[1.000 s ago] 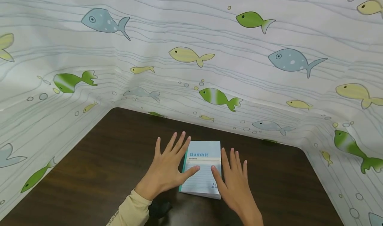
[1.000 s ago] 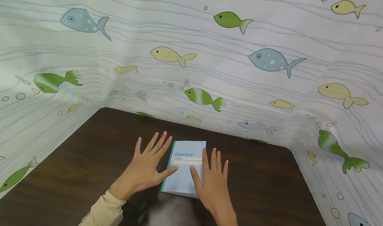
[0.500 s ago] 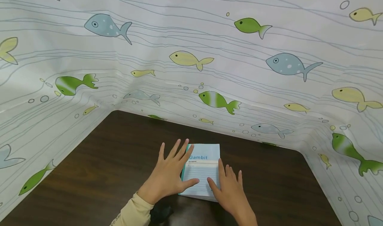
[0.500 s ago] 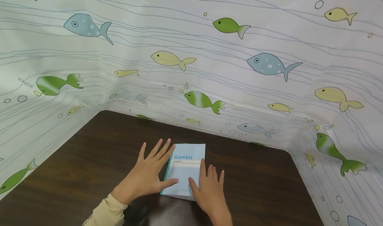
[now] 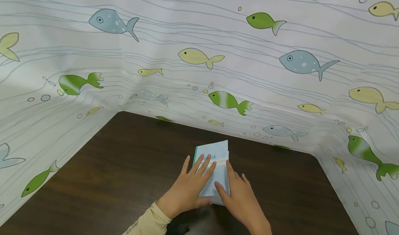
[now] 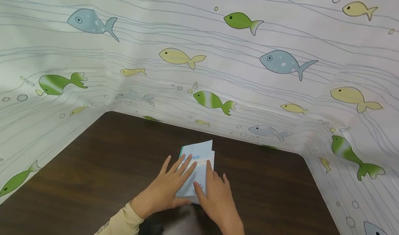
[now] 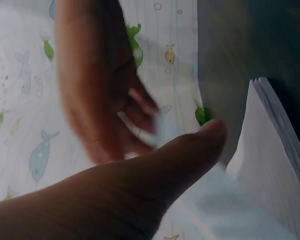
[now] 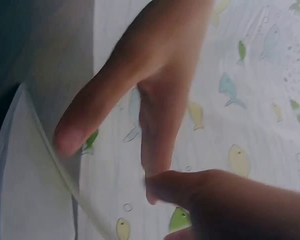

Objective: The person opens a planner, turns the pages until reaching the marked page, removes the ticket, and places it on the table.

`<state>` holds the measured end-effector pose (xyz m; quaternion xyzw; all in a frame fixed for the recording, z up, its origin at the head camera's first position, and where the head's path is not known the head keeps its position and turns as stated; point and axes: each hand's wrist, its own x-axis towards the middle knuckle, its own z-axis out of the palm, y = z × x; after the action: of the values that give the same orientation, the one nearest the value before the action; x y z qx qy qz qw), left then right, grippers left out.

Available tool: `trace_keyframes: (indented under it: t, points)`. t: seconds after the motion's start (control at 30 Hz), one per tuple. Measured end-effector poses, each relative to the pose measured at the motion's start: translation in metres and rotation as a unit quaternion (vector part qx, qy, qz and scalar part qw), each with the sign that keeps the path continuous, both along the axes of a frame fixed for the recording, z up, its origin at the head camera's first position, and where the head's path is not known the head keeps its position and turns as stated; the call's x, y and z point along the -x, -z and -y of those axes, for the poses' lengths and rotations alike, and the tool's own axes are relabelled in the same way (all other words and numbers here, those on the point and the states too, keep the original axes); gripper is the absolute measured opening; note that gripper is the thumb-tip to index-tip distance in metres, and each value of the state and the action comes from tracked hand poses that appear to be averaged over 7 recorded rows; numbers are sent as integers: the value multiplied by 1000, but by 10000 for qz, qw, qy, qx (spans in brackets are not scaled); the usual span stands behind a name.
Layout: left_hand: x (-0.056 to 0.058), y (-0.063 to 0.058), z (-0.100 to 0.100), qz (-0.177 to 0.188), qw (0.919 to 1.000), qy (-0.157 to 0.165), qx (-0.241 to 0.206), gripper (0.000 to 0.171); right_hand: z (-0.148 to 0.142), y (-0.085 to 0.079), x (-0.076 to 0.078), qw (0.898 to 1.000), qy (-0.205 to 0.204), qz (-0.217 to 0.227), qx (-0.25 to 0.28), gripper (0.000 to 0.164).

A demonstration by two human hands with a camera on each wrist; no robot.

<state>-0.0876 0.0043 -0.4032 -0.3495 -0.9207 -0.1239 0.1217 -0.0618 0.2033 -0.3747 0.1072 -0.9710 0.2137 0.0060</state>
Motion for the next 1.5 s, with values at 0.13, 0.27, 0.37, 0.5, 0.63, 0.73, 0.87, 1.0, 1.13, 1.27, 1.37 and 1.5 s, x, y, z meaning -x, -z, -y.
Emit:
trace_keyframes:
  t: [0.13, 0.27, 0.37, 0.5, 0.63, 0.73, 0.87, 1.0, 1.13, 1.27, 1.37, 1.5]
  points:
    - [-3, -5, 0, -715, 9970, -236, -176, 95, 11, -5, -6, 9914, -475, -23, 1219, 70]
    - [-7, -18, 9, -1247, 9899, -650, -203, 87, 21, -1, -7, 9735, -993, 183, 2054, 61]
    - [-9, -26, 19, -1246, 9879, -913, -107, 81, 21, 10, -1, 9755, -926, 91, 1991, 57]
    - [-7, -24, 31, -943, 9853, -1423, 68, 57, 9, 39, 14, 9850, -596, 41, 1620, 60]
    - [3, -7, 35, -358, 9887, -1454, 62, 45, -8, 74, 29, 9929, -269, -176, 1143, 62]
    - [7, 16, 33, 322, 9939, -1043, -151, 45, -16, 92, 31, 9958, -44, -264, 880, 64]
    - [7, 54, 23, 869, 9924, -587, -645, 46, -20, 104, 30, 9968, 75, -284, 745, 71]
    - [8, 81, 13, 837, 9912, -259, -995, 68, -21, 104, 30, 9962, 100, -605, 623, 73]
    - [9, 102, 6, 635, 9879, -310, -1379, 101, -21, 109, 31, 9953, 52, -800, 552, 75]
    - [11, 109, 7, 548, 9798, -438, -1874, 110, -20, 112, 33, 9951, -21, -882, 448, 77]
    - [15, 109, 8, 691, 9747, -389, -2092, 108, -21, 113, 35, 9948, -32, -957, 339, 77]
    - [24, 110, 7, 1014, 9693, -332, -2217, 107, -22, 114, 42, 9953, 49, -945, 224, 79]
